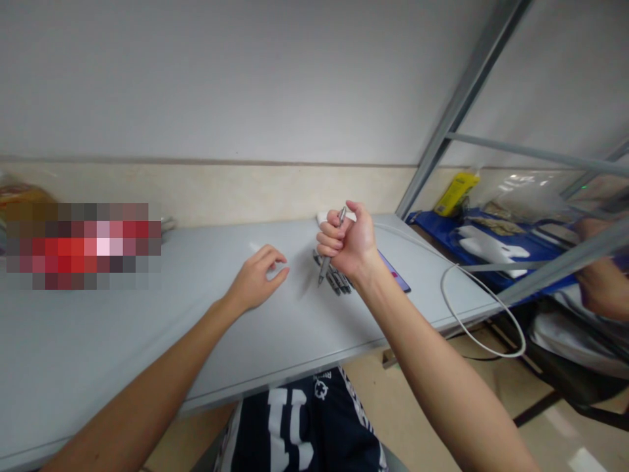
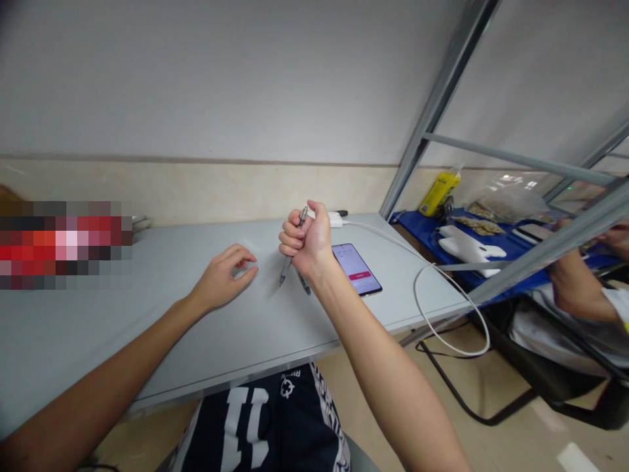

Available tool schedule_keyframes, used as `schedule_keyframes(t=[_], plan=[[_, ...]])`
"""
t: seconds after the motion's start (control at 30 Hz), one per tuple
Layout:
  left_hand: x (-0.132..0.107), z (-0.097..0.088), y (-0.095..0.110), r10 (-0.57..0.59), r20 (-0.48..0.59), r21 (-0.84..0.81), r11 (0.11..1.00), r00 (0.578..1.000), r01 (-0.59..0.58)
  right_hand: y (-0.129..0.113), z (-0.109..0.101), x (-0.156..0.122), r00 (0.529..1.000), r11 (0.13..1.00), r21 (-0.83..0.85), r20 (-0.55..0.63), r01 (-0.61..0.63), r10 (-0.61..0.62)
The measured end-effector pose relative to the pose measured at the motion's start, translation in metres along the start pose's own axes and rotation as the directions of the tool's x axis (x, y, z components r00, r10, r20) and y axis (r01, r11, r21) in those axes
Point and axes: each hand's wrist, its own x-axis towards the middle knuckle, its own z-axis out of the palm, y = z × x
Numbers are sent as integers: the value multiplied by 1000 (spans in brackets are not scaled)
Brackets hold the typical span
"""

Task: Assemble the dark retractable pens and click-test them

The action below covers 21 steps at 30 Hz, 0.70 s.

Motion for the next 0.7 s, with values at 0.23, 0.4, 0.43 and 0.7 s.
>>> schedule_keyframes(t=[0.23,0.4,0.43,0.7], plan=[[0,1,-1,-10,48,7,1000,999,10,0,2,-4,999,999,23,10,33,-33],[0,1,-1,-7,66,0,1000,998,7,0,4,-7,998,998,20,15,57,-57],[0,0,-1,-8,69,1,1000,998,8,0,4,-8,998,998,24,19,63,-63],[-1,2,-3,-20,90,11,1000,996,19,-1,7,-10,997,996,39,25,74,-75]])
